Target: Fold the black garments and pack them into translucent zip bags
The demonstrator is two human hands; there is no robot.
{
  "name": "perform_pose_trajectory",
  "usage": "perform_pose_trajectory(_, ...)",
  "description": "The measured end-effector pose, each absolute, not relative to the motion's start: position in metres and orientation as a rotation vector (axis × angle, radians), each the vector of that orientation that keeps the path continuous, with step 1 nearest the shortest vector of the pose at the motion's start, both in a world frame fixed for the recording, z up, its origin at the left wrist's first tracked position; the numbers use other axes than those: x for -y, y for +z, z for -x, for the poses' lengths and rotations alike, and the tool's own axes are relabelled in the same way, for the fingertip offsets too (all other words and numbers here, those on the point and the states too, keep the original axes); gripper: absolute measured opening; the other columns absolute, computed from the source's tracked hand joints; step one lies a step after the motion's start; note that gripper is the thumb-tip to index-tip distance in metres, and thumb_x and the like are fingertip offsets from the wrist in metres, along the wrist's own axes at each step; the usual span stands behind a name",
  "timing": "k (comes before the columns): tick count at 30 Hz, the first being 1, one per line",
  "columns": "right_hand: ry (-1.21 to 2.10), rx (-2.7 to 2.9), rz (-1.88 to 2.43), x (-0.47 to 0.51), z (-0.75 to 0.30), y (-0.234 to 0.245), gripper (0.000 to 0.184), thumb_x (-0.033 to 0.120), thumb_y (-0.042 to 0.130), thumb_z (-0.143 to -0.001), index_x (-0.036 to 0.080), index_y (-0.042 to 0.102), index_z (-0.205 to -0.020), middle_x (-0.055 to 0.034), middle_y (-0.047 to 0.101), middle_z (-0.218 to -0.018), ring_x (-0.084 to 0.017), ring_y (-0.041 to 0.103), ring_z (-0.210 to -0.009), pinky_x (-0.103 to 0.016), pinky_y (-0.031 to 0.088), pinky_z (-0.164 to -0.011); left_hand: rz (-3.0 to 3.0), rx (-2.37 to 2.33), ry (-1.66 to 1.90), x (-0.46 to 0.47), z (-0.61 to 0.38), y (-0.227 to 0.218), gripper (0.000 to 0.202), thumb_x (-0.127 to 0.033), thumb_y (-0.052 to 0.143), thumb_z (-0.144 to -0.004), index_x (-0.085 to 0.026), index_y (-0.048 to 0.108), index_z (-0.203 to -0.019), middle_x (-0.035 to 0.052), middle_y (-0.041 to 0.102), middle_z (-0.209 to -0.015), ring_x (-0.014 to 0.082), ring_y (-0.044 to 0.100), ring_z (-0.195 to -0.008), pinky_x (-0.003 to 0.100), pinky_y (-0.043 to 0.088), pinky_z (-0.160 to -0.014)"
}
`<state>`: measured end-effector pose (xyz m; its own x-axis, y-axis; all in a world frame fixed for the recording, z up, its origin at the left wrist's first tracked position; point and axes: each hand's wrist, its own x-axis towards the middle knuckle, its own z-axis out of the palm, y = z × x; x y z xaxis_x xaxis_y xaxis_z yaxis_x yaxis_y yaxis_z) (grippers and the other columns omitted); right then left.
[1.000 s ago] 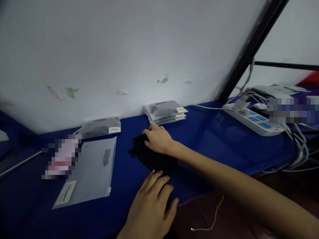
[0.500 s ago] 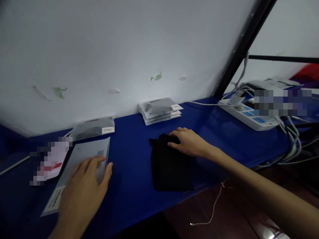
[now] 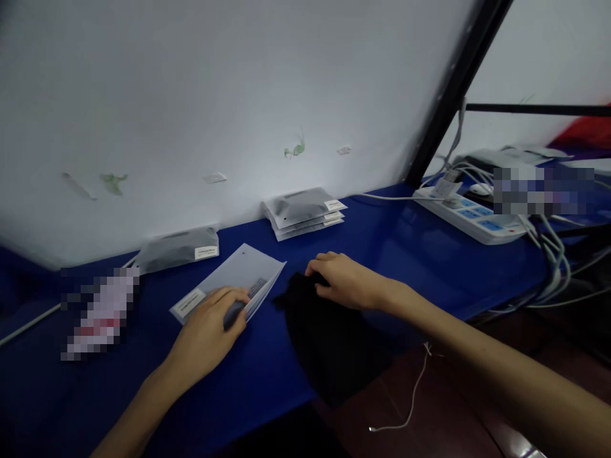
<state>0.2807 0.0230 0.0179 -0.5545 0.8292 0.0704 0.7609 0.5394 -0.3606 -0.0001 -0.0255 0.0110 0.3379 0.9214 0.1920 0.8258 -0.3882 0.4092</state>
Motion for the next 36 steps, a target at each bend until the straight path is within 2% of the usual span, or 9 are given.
perform_pose_trajectory(3,0.316,2.53,1.245,-0.019,-0.272,0.03,0.024,0.015,0.058,-0.08,0.019,0.066,-0.102,-0.0083,0.066,-0.1,-0.025,0.06,-0.093,-0.041,0.045,-0.087,-2.317,-1.504,0.737,0.016,-0.003,0.004,0.015,-0.014,0.054,-0.087,-0.022,0.064,-0.094,0.0026,0.068,-0.108,0.0224,0.06,-0.107,0.041,0.049,-0.093)
perform_pose_trajectory(6,0.196,2.448,1.128,-0.017,-0.26,0.042,0.023,0.014,0.056,-0.08,0.02,0.065,-0.1,-0.0074,0.065,-0.099,-0.025,0.057,-0.094,-0.042,0.044,-0.089,-2.289,-1.46,0.843,0.014,-0.004,-0.001,0.013,-0.013,0.055,-0.086,-0.021,0.065,-0.088,0.0031,0.069,-0.107,0.022,0.061,-0.106,0.04,0.049,-0.094)
perform_pose_trajectory(12,-0.074,2.32,0.983,-0.01,-0.216,0.026,0.027,0.014,0.053,-0.086,0.022,0.064,-0.108,-0.0108,0.061,-0.113,-0.029,0.05,-0.104,-0.045,0.041,-0.089,-2.171,-1.466,0.932,0.014,-0.003,0.002,0.016,-0.01,0.053,-0.081,-0.02,0.065,-0.081,0.0044,0.07,-0.093,0.0219,0.065,-0.092,0.037,0.05,-0.084)
perform_pose_trajectory(15,-0.221,2.286,0.993,-0.007,-0.198,0.008,0.021,0.016,0.047,-0.092,0.019,0.063,-0.104,-0.0123,0.062,-0.105,-0.026,0.052,-0.094,-0.041,0.041,-0.08,-2.086,-1.545,0.946,0.013,-0.001,0.004,0.017,-0.008,0.05,-0.079,-0.019,0.063,-0.076,0.0032,0.069,-0.083,0.0207,0.065,-0.084,0.033,0.05,-0.076)
perform_pose_trajectory(18,-0.077,2.437,0.858,-0.005,-0.192,0.0,0.014,0.012,0.048,-0.088,0.018,0.061,-0.092,-0.0076,0.062,-0.089,-0.021,0.052,-0.081,-0.035,0.042,-0.073,-1.961,-1.589,0.98,0.013,0.001,0.006,0.015,-0.015,0.052,-0.083,-0.02,0.065,-0.079,0.0015,0.07,-0.08,0.0194,0.066,-0.08,0.03,0.049,-0.072)
perform_pose_trajectory(22,0.176,2.548,0.748,-0.003,-0.194,0.005,0.012,0.014,0.054,-0.081,0.019,0.061,-0.089,-0.0069,0.063,-0.094,-0.02,0.055,-0.087,-0.034,0.045,-0.081,-1.745,-1.626,1.073,0.013,0.002,0.006,0.017,-0.03,0.054,-0.089,-0.021,0.067,-0.082,0.0004,0.071,-0.082,0.0183,0.067,-0.076,0.03,0.051,-0.072)
perform_pose_trajectory(28,0.224,2.641,0.701,-0.002,-0.191,0.01,0.018,0.022,0.053,-0.086,0.016,0.067,-0.096,-0.0115,0.066,-0.109,-0.023,0.058,-0.1,-0.039,0.045,-0.092,-2.449,-1.45,1.263,0.019,-0.003,0.006,0.011,-0.016,0.053,-0.09,-0.02,0.061,-0.083,0.0034,0.068,-0.09,0.0201,0.062,-0.092,0.036,0.051,-0.086)
perform_pose_trajectory(33,0.199,2.645,0.786,-0.01,-0.185,0.006,0.024,0.025,0.05,-0.091,0.014,0.066,-0.104,-0.0144,0.066,-0.113,-0.025,0.059,-0.107,-0.042,0.045,-0.096,-2.608,-1.398,1.209,0.023,-0.002,0.003,0.012,-0.014,0.05,-0.094,-0.021,0.059,-0.088,0.0033,0.067,-0.093,0.0195,0.061,-0.094,0.034,0.051,-0.087)
perform_pose_trajectory(36,0.183,2.622,0.898,-0.015,-0.184,0.007,0.028,0.024,0.044,-0.094,0.014,0.064,-0.111,-0.0151,0.065,-0.12,-0.025,0.057,-0.116,-0.042,0.042,-0.102,-2.672,-1.541,1.005,0.027,0.002,0.0,0.011,-0.014,0.051,-0.093,-0.02,0.06,-0.094,0.0051,0.067,-0.097,0.0229,0.06,-0.096,0.037,0.051,-0.085)
